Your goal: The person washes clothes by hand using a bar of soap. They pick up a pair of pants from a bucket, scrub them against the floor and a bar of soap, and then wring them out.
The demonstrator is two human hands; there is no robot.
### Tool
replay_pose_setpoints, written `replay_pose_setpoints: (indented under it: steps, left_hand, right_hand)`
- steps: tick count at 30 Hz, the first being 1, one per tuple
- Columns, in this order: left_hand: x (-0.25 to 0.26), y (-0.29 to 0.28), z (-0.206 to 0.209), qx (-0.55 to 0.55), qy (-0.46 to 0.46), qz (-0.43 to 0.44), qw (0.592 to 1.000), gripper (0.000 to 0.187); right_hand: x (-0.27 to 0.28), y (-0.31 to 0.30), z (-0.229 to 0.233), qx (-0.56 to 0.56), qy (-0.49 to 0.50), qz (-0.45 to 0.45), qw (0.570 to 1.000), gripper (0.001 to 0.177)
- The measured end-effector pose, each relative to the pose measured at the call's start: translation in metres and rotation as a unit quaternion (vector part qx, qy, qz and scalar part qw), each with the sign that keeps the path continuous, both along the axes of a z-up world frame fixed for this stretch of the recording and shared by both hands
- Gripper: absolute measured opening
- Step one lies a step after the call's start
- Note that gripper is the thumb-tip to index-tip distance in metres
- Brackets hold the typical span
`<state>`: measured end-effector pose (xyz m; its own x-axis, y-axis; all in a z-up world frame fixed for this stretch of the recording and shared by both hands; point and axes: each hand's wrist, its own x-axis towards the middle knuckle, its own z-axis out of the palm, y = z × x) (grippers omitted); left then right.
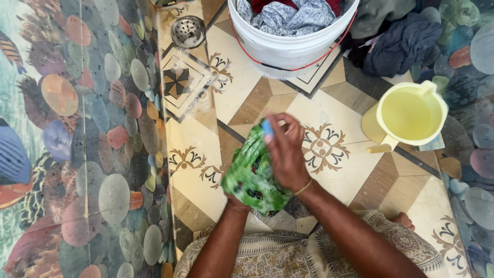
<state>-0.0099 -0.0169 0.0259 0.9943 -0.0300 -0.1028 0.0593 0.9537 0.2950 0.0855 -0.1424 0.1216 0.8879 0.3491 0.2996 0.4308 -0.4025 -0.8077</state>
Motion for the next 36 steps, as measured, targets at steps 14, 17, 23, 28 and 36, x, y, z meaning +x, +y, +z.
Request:
replay_pose_setpoints:
  steps: [14, 17, 23, 28, 36]
  left_hand:
    - [0.064, -0.016, -0.022, -0.017, -0.254, 0.035, 0.966, 0.060]
    - [0.053, -0.015, -0.018, -0.061, -0.100, -0.031, 0.993, 0.071]
    - [0.030, -0.034, -0.005, 0.107, 0.060, -0.098, 0.988, 0.075]
    - [0.035, -0.045, -0.027, -0.002, -0.002, -0.041, 0.999, 0.073]
    - [0.040, 0.007, -0.113, -0.183, 0.099, 0.030, 0.978, 0.063]
  right_hand:
    - [-0.017, 0.017, -0.018, -0.115, -0.073, 0.089, 0.987, 0.044]
    - [-0.025, 0.017, -0.027, -0.118, -0.135, 0.084, 0.980, 0.044]
    - [0.009, 0.005, -0.034, -0.002, 0.004, -0.054, 0.999, 0.037]
    - [-0.010, 0.013, -0.019, 0.031, 0.316, -0.097, 0.943, 0.052]
    - [-0.032, 0.024, -0.050, 0.015, 0.068, 0.077, 0.995, 0.049]
